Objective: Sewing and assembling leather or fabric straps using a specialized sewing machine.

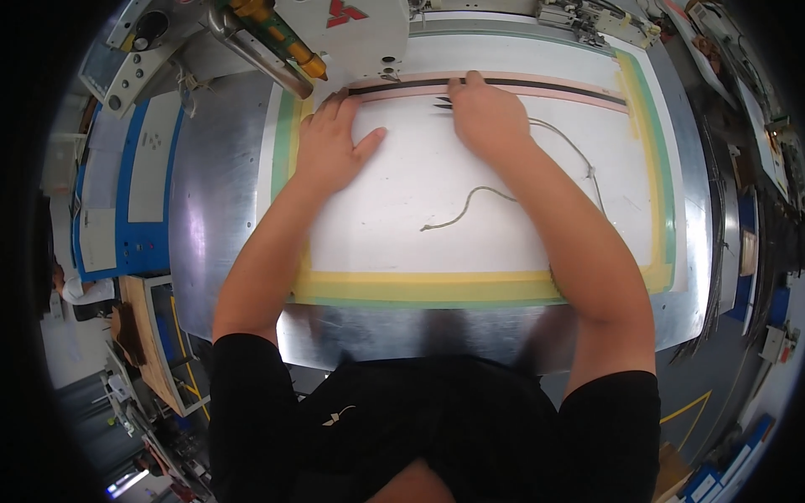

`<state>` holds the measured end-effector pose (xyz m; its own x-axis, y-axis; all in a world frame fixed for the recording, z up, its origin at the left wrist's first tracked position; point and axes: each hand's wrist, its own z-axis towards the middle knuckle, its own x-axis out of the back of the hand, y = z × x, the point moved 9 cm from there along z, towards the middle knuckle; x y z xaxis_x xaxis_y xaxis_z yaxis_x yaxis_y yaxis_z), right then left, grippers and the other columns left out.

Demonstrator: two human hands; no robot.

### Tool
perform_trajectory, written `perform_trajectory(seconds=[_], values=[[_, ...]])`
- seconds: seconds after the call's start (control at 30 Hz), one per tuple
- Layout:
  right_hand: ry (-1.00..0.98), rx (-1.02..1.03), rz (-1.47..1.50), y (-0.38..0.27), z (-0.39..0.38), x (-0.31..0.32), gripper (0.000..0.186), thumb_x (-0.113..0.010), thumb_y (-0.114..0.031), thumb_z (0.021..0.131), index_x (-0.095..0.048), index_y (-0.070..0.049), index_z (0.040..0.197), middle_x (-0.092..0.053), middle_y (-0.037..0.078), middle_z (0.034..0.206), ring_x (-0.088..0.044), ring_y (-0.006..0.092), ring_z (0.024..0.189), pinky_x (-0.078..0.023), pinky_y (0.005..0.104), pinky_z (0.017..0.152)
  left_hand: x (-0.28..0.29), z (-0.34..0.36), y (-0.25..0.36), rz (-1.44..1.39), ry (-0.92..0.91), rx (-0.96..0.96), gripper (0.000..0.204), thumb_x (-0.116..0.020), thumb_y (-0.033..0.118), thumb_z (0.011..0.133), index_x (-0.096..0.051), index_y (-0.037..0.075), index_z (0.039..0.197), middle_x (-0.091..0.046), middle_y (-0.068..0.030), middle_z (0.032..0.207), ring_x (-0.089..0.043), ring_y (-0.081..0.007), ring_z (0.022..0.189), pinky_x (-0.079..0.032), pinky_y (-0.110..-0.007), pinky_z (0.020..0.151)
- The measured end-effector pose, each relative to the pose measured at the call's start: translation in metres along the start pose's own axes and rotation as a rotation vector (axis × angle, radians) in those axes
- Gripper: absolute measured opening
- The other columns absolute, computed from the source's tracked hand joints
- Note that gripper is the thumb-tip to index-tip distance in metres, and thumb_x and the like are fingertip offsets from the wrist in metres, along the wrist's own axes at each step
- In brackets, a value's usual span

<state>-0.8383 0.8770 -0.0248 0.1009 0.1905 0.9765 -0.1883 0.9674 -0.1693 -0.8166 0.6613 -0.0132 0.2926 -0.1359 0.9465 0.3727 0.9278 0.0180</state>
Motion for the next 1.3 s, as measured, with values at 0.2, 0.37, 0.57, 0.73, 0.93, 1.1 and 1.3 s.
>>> perform_trajectory(seconds=[0.2, 0.37, 0.57, 0.73, 0.93, 1.1, 1.3], values=[[0.033, 0.120, 0.040, -0.028, 0.008, -0.002, 0.036, -0.056, -0.006, 0.094, -0.067, 0.001, 0.128, -0.066, 0.015, 0.121, -0.075, 0.0338, 0.094, -0.062, 0.0448, 0.077, 0.000, 0.005, 0.035, -0.045, -0.004, -0.105, 0.068, -0.069, 0.053, 0.094, -0.056, 0.012, 0.146, -0.052, -0.0229, 0.153, -0.048, -0.0392, 0.143, -0.034, -0.053, 0.116], [0.063, 0.075, 0.057, -0.018, 0.007, -0.008, 0.038, -0.060, -0.009, 0.092, -0.067, -0.001, 0.128, -0.066, 0.012, 0.121, -0.074, 0.0330, 0.094, -0.062, 0.0443, 0.076, -0.005, 0.016, 0.054, -0.043, -0.044, -0.075, 0.076, -0.066, 0.057, 0.095, -0.051, 0.014, 0.155, -0.048, -0.0275, 0.156, -0.042, -0.0411, 0.148, -0.032, -0.054, 0.118], [0.115, 0.075, 0.108, -0.019, 0.007, -0.009, 0.038, -0.061, -0.009, 0.091, -0.067, -0.002, 0.127, -0.066, 0.012, 0.121, -0.074, 0.0326, 0.093, -0.061, 0.0445, 0.076, -0.020, 0.022, 0.044, -0.043, -0.075, 0.018, 0.079, -0.061, 0.057, 0.098, -0.049, 0.003, 0.155, -0.049, -0.0239, 0.158, -0.039, -0.0390, 0.152, -0.030, -0.056, 0.121], [0.148, 0.086, 0.137, -0.019, 0.006, -0.005, 0.029, -0.057, -0.004, 0.092, -0.069, 0.001, 0.118, -0.066, 0.013, 0.118, -0.074, 0.0338, 0.088, -0.061, 0.0448, 0.073, -0.003, 0.018, 0.021, 0.073, -0.041, -0.132, 0.066, -0.062, 0.045, 0.100, -0.056, 0.000, 0.148, -0.057, -0.0193, 0.152, -0.048, -0.0372, 0.146, -0.034, -0.055, 0.119], [0.145, 0.086, 0.138, -0.017, 0.007, -0.009, 0.023, -0.056, -0.003, 0.092, -0.070, 0.002, 0.110, -0.065, 0.014, 0.114, -0.073, 0.0352, 0.085, -0.061, 0.0456, 0.072, 0.007, 0.033, -0.020, -0.063, -0.117, 0.056, 0.051, -0.067, 0.028, 0.096, -0.063, -0.002, 0.137, -0.061, -0.0209, 0.145, -0.057, -0.0406, 0.132, -0.046, -0.047, 0.112], [0.188, 0.099, 0.135, -0.020, 0.006, -0.008, 0.022, -0.057, -0.003, 0.093, -0.070, 0.002, 0.109, -0.065, 0.015, 0.112, -0.074, 0.0357, 0.086, -0.062, 0.0460, 0.072, 0.002, 0.019, 0.011, -0.123, 0.024, -0.199, 0.058, -0.070, 0.032, 0.095, -0.059, 0.002, 0.144, -0.060, -0.0212, 0.146, -0.058, -0.0414, 0.130, -0.045, -0.048, 0.112], [0.169, 0.114, 0.119, -0.029, 0.005, -0.007, 0.036, -0.056, -0.005, 0.094, -0.069, -0.004, 0.128, -0.064, 0.014, 0.115, -0.075, 0.0345, 0.087, -0.062, 0.0448, 0.073, -0.007, 0.016, 0.009, -0.072, 0.044, -0.231, 0.065, -0.069, 0.040, 0.096, -0.055, 0.006, 0.149, -0.059, -0.0180, 0.147, -0.058, -0.0393, 0.130, -0.045, -0.048, 0.111]])
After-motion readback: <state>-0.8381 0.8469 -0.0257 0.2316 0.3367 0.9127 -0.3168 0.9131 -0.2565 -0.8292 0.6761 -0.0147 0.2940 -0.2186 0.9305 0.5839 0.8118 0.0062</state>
